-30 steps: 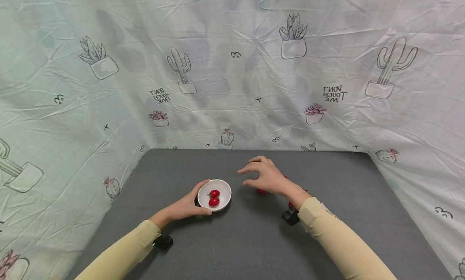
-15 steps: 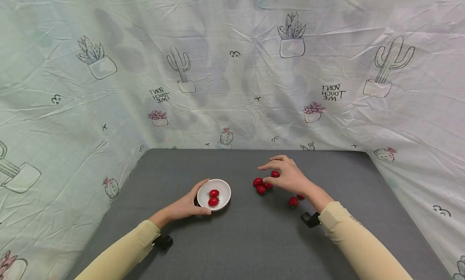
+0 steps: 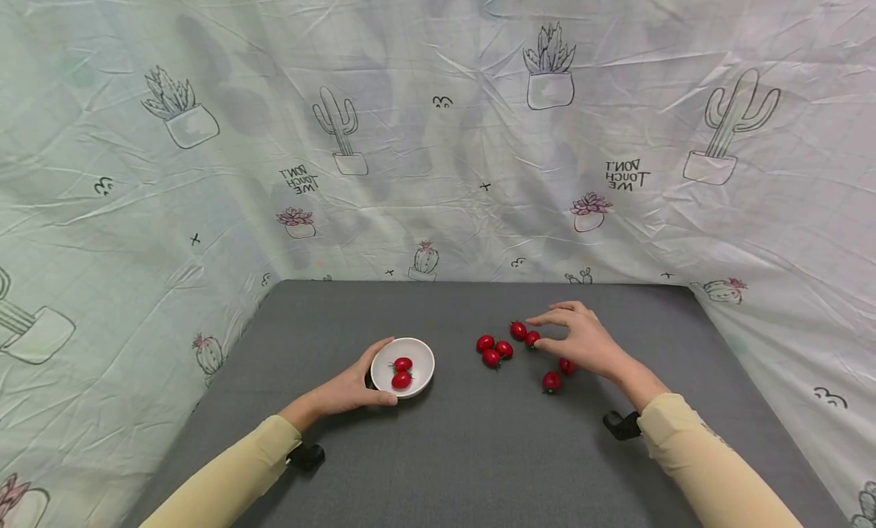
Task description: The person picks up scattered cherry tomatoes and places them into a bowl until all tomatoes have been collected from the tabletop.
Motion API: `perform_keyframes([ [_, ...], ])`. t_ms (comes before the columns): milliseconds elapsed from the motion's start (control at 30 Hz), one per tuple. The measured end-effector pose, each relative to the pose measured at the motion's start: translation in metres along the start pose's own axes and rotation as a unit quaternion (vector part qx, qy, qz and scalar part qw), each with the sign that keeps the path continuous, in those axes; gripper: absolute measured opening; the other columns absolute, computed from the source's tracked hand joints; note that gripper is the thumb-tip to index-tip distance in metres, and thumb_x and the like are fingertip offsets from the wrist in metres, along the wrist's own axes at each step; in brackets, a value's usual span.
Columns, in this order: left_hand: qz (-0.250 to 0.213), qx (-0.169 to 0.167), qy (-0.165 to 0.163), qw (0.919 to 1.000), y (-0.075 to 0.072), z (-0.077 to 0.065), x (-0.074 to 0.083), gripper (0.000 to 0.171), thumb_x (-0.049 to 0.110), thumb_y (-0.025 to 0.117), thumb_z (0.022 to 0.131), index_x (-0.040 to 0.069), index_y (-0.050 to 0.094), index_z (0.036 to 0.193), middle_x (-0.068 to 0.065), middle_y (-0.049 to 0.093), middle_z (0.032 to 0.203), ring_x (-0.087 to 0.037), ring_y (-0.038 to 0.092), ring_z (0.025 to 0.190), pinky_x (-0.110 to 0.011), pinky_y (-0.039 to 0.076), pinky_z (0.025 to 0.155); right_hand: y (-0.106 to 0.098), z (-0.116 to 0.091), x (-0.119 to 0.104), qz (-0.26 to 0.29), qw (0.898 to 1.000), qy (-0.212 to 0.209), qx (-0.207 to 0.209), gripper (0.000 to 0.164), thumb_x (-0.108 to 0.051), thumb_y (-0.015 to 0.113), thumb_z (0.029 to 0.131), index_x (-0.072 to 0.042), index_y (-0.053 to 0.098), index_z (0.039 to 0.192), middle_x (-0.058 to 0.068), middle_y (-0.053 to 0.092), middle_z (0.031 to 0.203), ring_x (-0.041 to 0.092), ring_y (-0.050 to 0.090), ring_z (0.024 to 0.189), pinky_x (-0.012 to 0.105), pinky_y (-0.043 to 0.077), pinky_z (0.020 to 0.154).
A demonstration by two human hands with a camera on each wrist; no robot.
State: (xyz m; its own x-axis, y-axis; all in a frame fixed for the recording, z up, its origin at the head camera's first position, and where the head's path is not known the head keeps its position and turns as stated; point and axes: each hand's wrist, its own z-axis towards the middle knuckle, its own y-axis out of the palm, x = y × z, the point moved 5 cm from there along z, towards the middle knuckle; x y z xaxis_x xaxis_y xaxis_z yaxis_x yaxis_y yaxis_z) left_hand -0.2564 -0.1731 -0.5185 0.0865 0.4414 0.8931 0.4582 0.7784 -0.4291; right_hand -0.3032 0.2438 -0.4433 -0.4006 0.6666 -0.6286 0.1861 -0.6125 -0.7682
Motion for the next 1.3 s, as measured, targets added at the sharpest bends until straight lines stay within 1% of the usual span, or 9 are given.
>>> perform_keyframes([
  [200, 0.002, -0.001, 0.000, 1.0000, 0.000, 0.000, 0.001, 0.107, 0.037, 0.088, 0.082, 0.031, 0.019, 0.162, 0.002, 0.030, 0.160, -0.020, 0.030, 0.145, -0.051, 0.028, 0.114, -0.004, -0.010, 0.013, -0.005, 1.000, 0.014, -0.001, 0.041, -0.034, 0.078, 0.093, -0.016, 0.073, 0.129, 0.023, 0.046, 0.148, 0.044, 0.031, 0.139, 0.071, 0.029, 0.099],
  [267, 0.002, 0.000, -0.001, 1.0000, 0.000, 0.000, 0.001, 0.106, 0.037, 0.088, 0.082, 0.031, 0.019, 0.162, 0.001, 0.030, 0.160, -0.020, 0.030, 0.145, -0.051, 0.029, 0.114, -0.005, -0.013, 0.017, -0.012, 1.000, 0.016, -0.005, 0.041, -0.033, 0.078, 0.093, -0.015, 0.073, 0.129, 0.025, 0.045, 0.148, 0.046, 0.031, 0.138, 0.072, 0.030, 0.098],
  [433, 0.006, 0.002, -0.003, 1.0000, -0.001, 0.000, 0.000, 0.107, 0.038, 0.088, 0.081, 0.031, 0.019, 0.162, 0.002, 0.029, 0.161, -0.020, 0.030, 0.145, -0.052, 0.028, 0.114, -0.004, -0.021, 0.028, -0.031, 0.999, 0.016, -0.024, 0.043, -0.029, 0.079, 0.092, -0.011, 0.071, 0.130, 0.031, 0.044, 0.147, 0.050, 0.031, 0.136, 0.075, 0.030, 0.095],
  [533, 0.007, 0.003, -0.005, 1.0000, -0.001, 0.000, 0.000, 0.107, 0.038, 0.089, 0.081, 0.031, 0.019, 0.162, 0.001, 0.029, 0.161, -0.021, 0.029, 0.146, -0.052, 0.028, 0.114, -0.002, -0.026, 0.035, -0.034, 0.999, 0.016, -0.038, 0.044, -0.028, 0.080, 0.091, -0.012, 0.071, 0.130, 0.031, 0.045, 0.147, 0.051, 0.032, 0.136, 0.076, 0.029, 0.096],
  [733, 0.013, 0.006, -0.010, 0.9999, -0.001, 0.001, -0.002, 0.107, 0.039, 0.088, 0.081, 0.032, 0.020, 0.162, 0.002, 0.029, 0.161, -0.021, 0.029, 0.146, -0.053, 0.028, 0.114, 0.000, -0.032, 0.047, -0.039, 0.998, 0.018, -0.049, 0.043, -0.026, 0.082, 0.088, -0.015, 0.072, 0.129, 0.029, 0.049, 0.144, 0.050, 0.034, 0.135, 0.077, 0.028, 0.095],
  [867, 0.012, 0.006, -0.011, 0.9999, -0.001, 0.002, -0.003, 0.107, 0.038, 0.089, 0.081, 0.031, 0.020, 0.162, 0.002, 0.030, 0.160, -0.021, 0.030, 0.145, -0.053, 0.028, 0.114, 0.002, -0.033, 0.052, -0.039, 0.998, 0.013, -0.050, 0.043, -0.022, 0.083, 0.087, -0.016, 0.073, 0.128, 0.025, 0.054, 0.142, 0.050, 0.035, 0.135, 0.078, 0.028, 0.095],
  [1033, 0.010, 0.005, -0.007, 0.9999, 0.000, 0.003, -0.004, 0.107, 0.037, 0.088, 0.082, 0.029, 0.019, 0.163, 0.002, 0.030, 0.160, -0.021, 0.030, 0.145, -0.053, 0.028, 0.114, 0.005, -0.033, 0.056, -0.030, 0.998, 0.013, -0.055, 0.042, -0.018, 0.082, 0.087, -0.014, 0.073, 0.128, 0.026, 0.054, 0.141, 0.052, 0.034, 0.135, 0.080, 0.025, 0.095],
  [1100, 0.006, 0.004, -0.006, 1.0000, 0.000, 0.003, -0.004, 0.107, 0.037, 0.088, 0.082, 0.029, 0.019, 0.163, 0.002, 0.030, 0.160, -0.021, 0.030, 0.145, -0.053, 0.029, 0.114, 0.005, -0.032, 0.058, -0.028, 0.998, 0.014, -0.055, 0.042, -0.018, 0.082, 0.087, -0.014, 0.073, 0.128, 0.027, 0.054, 0.141, 0.053, 0.034, 0.134, 0.079, 0.026, 0.095],
  [1300, 0.007, 0.007, -0.008, 0.9999, 0.000, 0.004, -0.003, 0.106, 0.037, 0.088, 0.082, 0.031, 0.019, 0.162, 0.002, 0.029, 0.161, -0.021, 0.030, 0.145, -0.054, 0.028, 0.114, 0.004, -0.028, 0.064, -0.018, 0.998, 0.012, -0.054, 0.040, -0.016, 0.081, 0.087, -0.013, 0.074, 0.126, 0.015, 0.065, 0.131, 0.047, 0.038, 0.131, 0.071, 0.034, 0.098],
])
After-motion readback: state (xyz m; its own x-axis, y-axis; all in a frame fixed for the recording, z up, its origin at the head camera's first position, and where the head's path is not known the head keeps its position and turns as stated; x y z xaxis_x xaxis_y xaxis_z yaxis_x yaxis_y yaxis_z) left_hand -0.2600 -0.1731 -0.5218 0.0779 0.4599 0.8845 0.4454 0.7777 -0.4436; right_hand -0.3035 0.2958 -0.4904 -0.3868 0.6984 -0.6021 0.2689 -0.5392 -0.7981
